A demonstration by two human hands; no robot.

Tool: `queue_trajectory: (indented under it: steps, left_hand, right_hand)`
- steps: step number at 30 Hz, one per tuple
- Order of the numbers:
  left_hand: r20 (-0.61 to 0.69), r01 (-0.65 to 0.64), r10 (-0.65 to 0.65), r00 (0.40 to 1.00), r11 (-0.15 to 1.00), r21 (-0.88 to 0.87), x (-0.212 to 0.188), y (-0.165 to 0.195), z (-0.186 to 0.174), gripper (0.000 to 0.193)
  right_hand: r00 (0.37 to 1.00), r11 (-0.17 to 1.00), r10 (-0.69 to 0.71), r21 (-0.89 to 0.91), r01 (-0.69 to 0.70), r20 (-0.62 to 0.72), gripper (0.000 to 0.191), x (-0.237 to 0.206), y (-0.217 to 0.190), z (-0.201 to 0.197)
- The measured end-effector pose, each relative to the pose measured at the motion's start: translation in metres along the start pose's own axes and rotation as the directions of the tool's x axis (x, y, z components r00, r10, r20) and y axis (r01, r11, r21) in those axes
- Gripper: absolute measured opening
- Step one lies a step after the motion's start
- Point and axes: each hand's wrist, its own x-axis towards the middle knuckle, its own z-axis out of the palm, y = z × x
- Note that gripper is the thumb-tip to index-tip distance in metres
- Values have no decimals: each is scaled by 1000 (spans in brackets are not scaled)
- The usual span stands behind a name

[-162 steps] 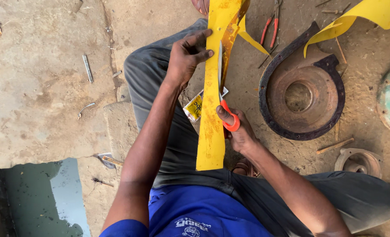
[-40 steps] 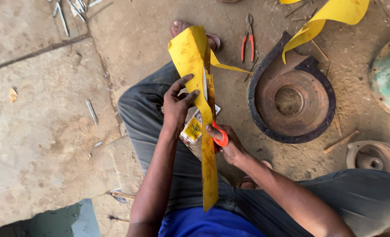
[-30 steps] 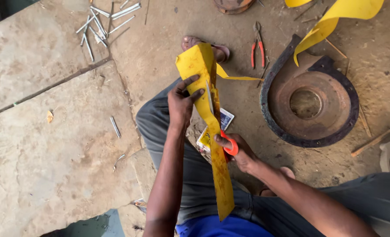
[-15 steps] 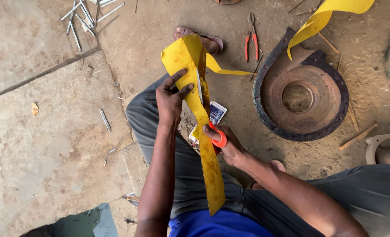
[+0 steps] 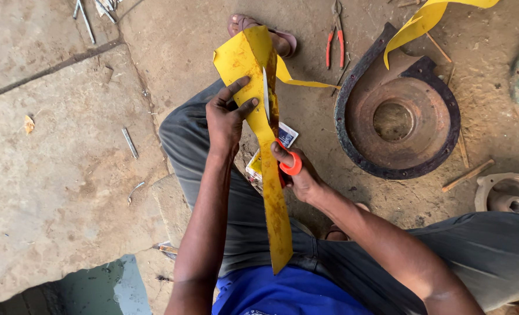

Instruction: The person sits on the floor and uses red-handled scissors to cut a long strip of yellow material. They trim the strip to a specific length and then place it around a curved metal part on the floor.

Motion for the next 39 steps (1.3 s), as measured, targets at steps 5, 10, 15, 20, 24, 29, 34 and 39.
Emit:
queue_trajectory:
  steps: [5,10,15,20,24,29,34,39]
  left_hand:
    - [-44,17,-17,999,1000,-8,0,-3,3,47]
    - [-31,26,-28,999,997,-73,-1,-9,1,48]
    - [-35,21,-25,999,995,-102,-3,-14,0,49]
    - [-24,40,-44,999,989,-144,-6,-13,-2,49]
    - [-24,65,-71,997,978,-199,-4,-7,-1,50]
    - [-51,91,-103,993,975,-202,-4,-6,1,52]
    - [-38,131,-144,989,964,-231,-7,-12,-6,53]
    - [-40,60,-63,997,995,-77,4,-6,-16,63]
  right_hand:
    - [999,999,-46,-13,46,8,62,5,1,2]
    - [999,1000,-23,16,24,-37,58,10,1,6]
    - [998,998,-61,10,61,-29,56,13,-1,5]
    - [996,996,-75,43,77,-42,46,19,-10,2]
    - [996,996,-93,-9,92,-12,50,19,-15,5]
    - [996,995,-85,65,82,40,56,27,-22,9]
    - [995,993,-95,77,94,17,49,34,-16,16]
    - [983,983,-184,2,184,-11,46,43,-5,13]
